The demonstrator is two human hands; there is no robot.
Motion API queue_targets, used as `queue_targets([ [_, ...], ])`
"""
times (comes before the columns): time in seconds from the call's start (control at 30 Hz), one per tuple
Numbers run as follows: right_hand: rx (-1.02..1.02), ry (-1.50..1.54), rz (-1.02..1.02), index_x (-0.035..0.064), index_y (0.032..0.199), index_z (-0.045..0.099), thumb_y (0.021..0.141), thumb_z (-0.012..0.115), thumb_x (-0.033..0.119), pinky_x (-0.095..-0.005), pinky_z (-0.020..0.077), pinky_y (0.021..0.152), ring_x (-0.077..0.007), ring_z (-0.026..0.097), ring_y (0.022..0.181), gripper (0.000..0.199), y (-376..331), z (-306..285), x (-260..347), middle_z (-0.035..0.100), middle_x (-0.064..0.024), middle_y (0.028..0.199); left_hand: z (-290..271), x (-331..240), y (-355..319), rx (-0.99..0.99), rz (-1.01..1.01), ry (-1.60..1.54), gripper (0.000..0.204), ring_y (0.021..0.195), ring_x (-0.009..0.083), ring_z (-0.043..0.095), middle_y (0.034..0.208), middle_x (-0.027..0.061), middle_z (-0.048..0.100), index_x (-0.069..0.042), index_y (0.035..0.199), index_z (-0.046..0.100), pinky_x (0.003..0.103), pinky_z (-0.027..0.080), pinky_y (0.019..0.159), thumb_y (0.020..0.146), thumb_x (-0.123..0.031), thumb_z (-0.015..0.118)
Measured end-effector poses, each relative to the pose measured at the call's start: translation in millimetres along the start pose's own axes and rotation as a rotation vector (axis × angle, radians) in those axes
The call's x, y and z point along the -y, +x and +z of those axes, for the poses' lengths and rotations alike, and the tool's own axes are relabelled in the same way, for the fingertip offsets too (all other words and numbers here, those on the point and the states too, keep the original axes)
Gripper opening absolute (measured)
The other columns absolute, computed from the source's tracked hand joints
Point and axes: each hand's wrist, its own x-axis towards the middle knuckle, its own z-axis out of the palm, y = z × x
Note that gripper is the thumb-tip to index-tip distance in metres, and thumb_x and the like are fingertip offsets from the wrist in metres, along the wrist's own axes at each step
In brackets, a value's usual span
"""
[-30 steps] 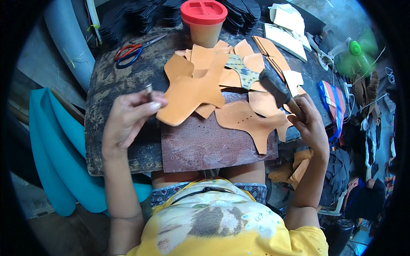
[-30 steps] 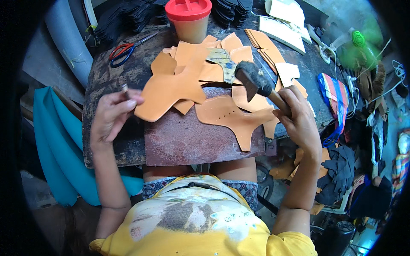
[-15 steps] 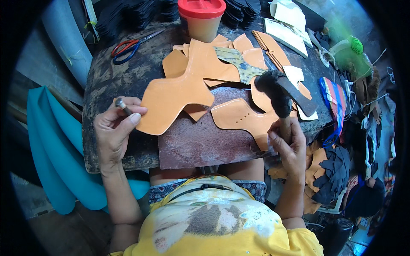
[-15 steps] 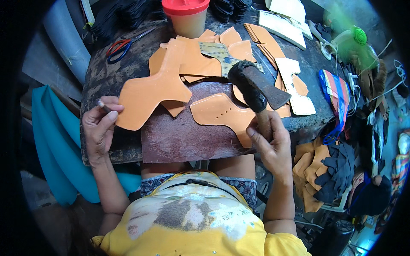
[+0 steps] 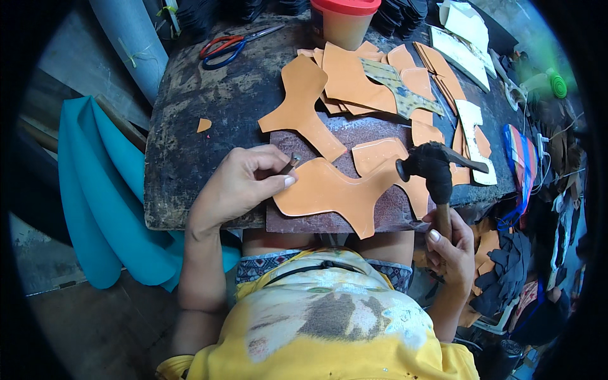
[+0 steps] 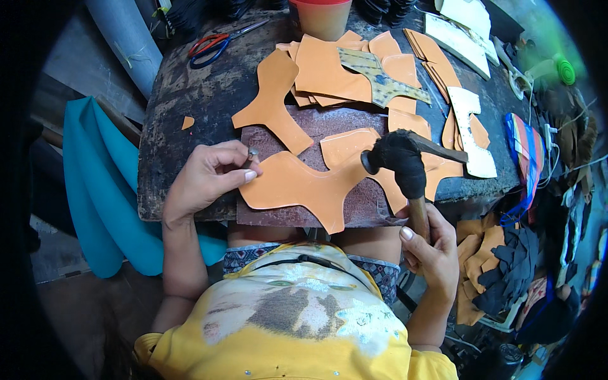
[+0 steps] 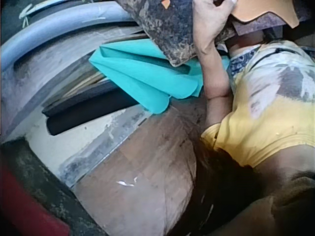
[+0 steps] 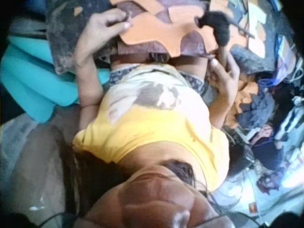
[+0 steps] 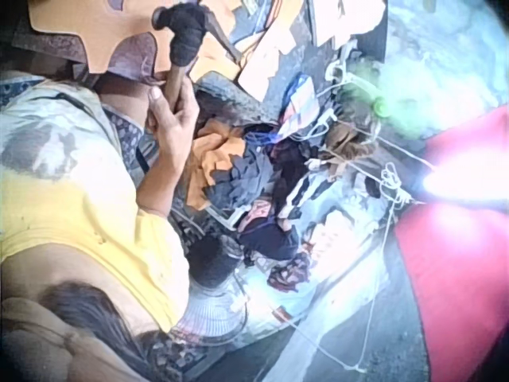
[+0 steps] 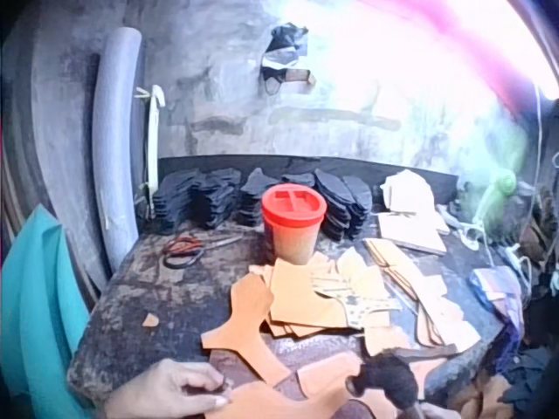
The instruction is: The person uses a template to align a leather piece, then uses a hammer and punch to create holes in the leather. The person repeats this process on multiple leather pieces, stacking the finished pieces on the table.
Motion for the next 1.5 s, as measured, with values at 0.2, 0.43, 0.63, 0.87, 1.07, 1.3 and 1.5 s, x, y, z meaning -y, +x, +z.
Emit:
queue_targets([
  [0.2,-0.069,-0.025,-0.102,-0.0028,0.11,0.058,0.084,0.066,0.015,-0.0175,0.0293,0.041,-0.0015,0.04,0.044,0.032,-13.3,-4.3,-5.9,0.048,0.0043,0.062,7.5,-6.9,10.4,-0.034,0.149,0.085,0.016,0.087,0.0122,0.058,0.094,0.0067,0.063,0.007,0.095,0.071,0.025,0.048,0.08,0.083,-0.003,0.067],
  [0.43,0.015,-0.229,-0.175,-0.0054,0.108,0.061,0.081,0.068,0.01,-0.0199,0.0328,0.052,-0.004,0.044,0.056,0.031,-20.9,0.6,-1.3,0.053,0.0019,0.072,11.2,-9.1,6.8,-0.175,0.266,-0.344,0.016,0.083,0.0108,0.061,0.103,0.0094,0.064,0.003,0.106,0.064,0.024,0.051,0.075,0.094,-0.007,0.059],
  [0.63,-0.023,-0.319,-0.202,-0.0061,0.107,0.06,0.081,0.069,0.011,-0.0206,0.0376,0.061,-0.0069,0.049,0.067,0.032,-26.0,8.0,2.9,0.056,-0.0008,0.078,30.3,-4.4,14.0,-0.074,0.111,-0.469,0.015,0.089,0.0138,0.066,0.103,0.0129,0.066,0.002,0.108,0.06,0.026,0.055,0.079,0.095,-0.005,0.057],
  [0.87,-0.126,-0.196,-0.408,-0.008,0.116,0.057,0.081,0.07,0.008,-0.0227,0.0433,0.07,-0.01,0.054,0.077,0.04,-34.5,14.7,7.4,0.06,-0.0063,0.095,56.2,0.0,20.6,-0.06,0.126,-0.237,0.011,0.088,0.01,0.065,0.094,0.0055,0.069,0.0,0.1,0.067,0.025,0.053,0.082,0.09,-0.004,0.065],
  [1.07,-0.06,-0.259,-0.392,-0.0074,0.119,0.056,0.083,0.069,0.005,-0.0236,0.0445,0.075,-0.0112,0.057,0.084,0.041,-30.5,18.5,14.3,0.061,-0.009,0.099,63.9,-0.5,22.8,-0.188,0.254,0.028,0.011,0.075,0.02,0.071,0.079,0.0135,0.069,0.002,0.095,0.064,0.031,0.054,0.067,0.089,-0.007,0.063],
  [1.3,-0.026,-0.351,-0.434,-0.0062,0.126,0.052,0.086,0.066,0.004,-0.0254,0.0458,0.083,-0.014,0.06,0.094,0.044,-24.1,24.6,21.1,0.063,-0.0121,0.107,68.1,0.0,23.0,-0.217,0.304,0.121,0.013,0.073,0.028,0.07,0.08,0.0186,0.067,0.003,0.095,0.063,0.034,0.052,0.063,0.089,-0.009,0.064],
  [1.5,0.036,-0.379,-0.509,-0.0044,0.134,0.046,0.087,0.062,0.0,-0.0283,0.0459,0.09,-0.0194,0.062,0.104,0.049,-23.7,23.6,29.9,0.063,-0.016,0.115,72.5,-0.1,16.9,-0.202,0.36,0.204,0.017,0.075,0.0353,0.067,0.082,0.0205,0.066,0.002,0.101,0.06,0.041,0.051,0.063,0.088,-0.009,0.064],
])
